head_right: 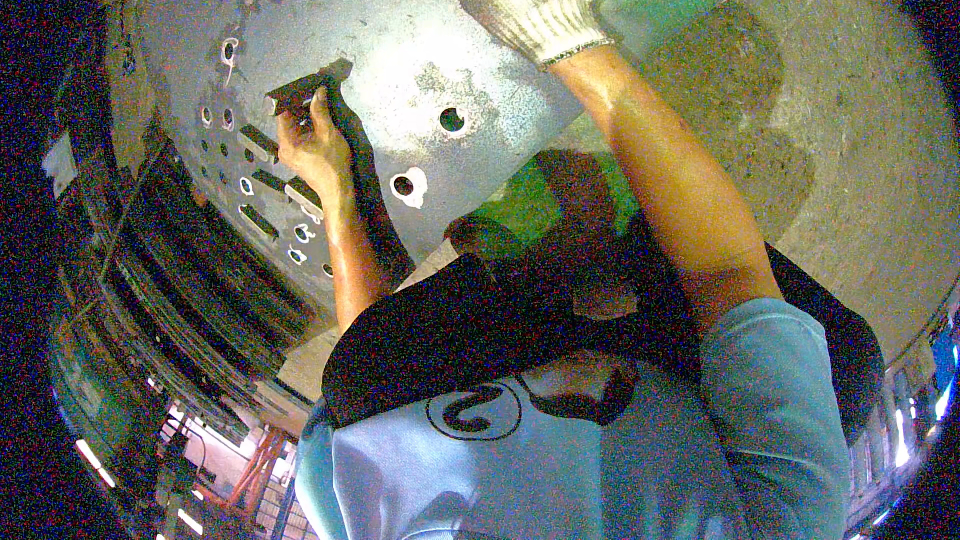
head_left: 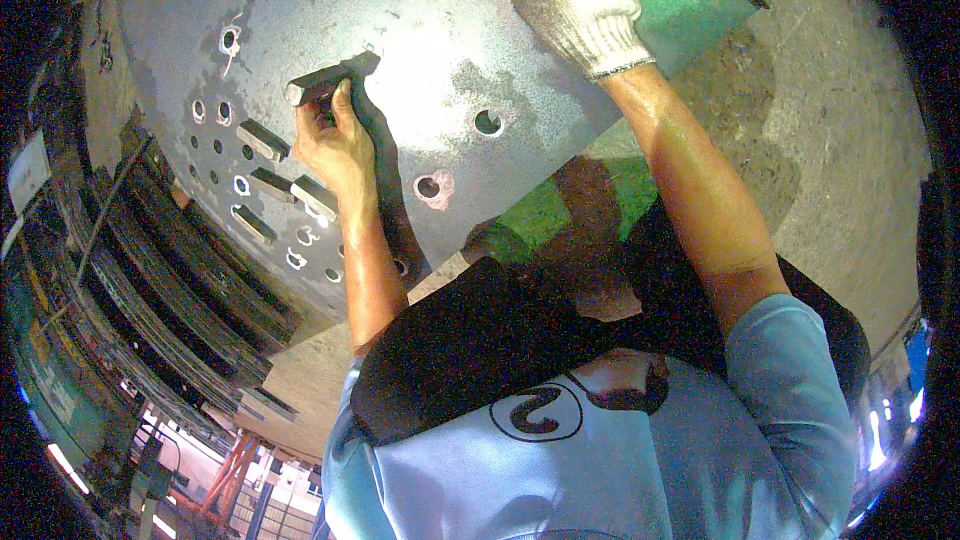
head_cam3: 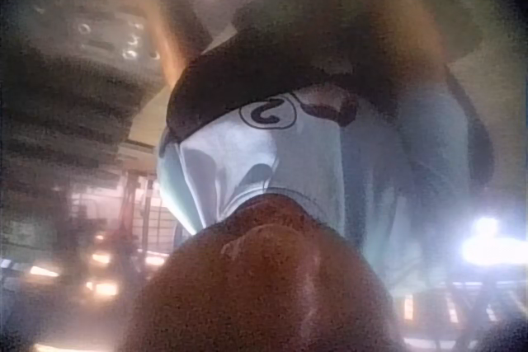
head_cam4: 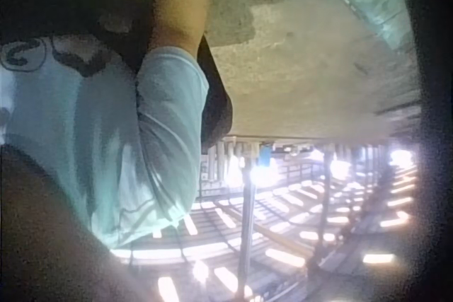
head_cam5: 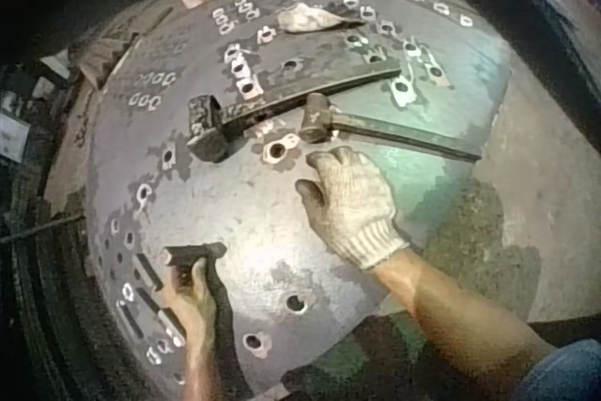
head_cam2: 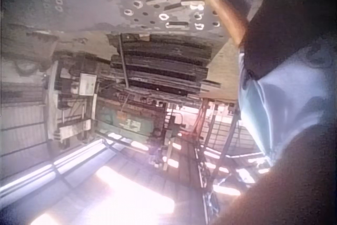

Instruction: The person places small metal pieces into holes on a large perforated metal sheet, then uses a hammer to tap them into place. The person writes on the sheet with a marker and places a white cylindrical object into one of the holes.

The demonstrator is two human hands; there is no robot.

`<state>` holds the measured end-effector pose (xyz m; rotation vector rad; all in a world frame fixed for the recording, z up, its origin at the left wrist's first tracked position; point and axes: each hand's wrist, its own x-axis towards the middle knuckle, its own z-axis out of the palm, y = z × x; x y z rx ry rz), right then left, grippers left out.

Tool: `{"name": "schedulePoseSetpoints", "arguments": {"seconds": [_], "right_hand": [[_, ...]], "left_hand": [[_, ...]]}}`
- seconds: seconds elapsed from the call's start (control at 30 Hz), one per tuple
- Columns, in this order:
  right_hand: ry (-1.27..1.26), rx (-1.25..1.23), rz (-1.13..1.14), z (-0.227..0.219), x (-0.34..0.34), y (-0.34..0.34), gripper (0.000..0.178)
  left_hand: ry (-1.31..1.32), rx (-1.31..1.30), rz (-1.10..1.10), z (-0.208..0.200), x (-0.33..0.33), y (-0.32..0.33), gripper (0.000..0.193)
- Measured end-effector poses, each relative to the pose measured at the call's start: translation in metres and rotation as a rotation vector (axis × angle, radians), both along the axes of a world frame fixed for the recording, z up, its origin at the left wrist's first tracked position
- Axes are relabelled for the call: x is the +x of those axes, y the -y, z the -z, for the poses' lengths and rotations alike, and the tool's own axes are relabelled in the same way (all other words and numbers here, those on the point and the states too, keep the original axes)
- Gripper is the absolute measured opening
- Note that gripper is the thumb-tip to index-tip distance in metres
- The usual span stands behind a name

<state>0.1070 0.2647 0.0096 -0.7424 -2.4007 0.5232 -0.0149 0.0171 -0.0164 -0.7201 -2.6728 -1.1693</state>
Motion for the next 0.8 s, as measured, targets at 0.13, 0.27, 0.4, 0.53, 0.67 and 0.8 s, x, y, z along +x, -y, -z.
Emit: {"name": "schedulePoseSetpoints", "arguments": {"seconds": [0.13,0.27,0.4,0.53,0.67,0.8], "right_hand": [[-0.011,-0.01,-0.004,0.0001,0.0002,0.0001,0.034],[-0.011,-0.012,-0.007,0.0012,0.0002,-0.0001,0.034],[0.023,-0.038,0.003,-0.0006,-0.0005,-0.0008,0.034],[0.047,-0.077,0.009,-0.0048,-0.0011,0.0001,0.034],[0.026,-0.057,0.004,-0.0027,-0.0003,-0.0006,0.034],[0.015,-0.052,-0.004,-0.0025,0.0005,-0.0011,0.034]], "left_hand": [[0.023,-0.029,-0.018,-0.0023,0.0015,0.0,0.019],[0.002,-0.018,-0.005,-0.0054,0.0034,-0.0036,0.018],[0.006,-0.054,-0.012,-0.0047,0.0024,-0.0018,0.018],[0.008,-0.036,-0.009,-0.0057,0.0045,-0.0027,0.018],[-0.01,-0.054,-0.01,-0.0051,0.005,-0.0019,0.017],[0.019,0.013,-0.033,-0.001,0.0053,-0.0013,0.018]]}}
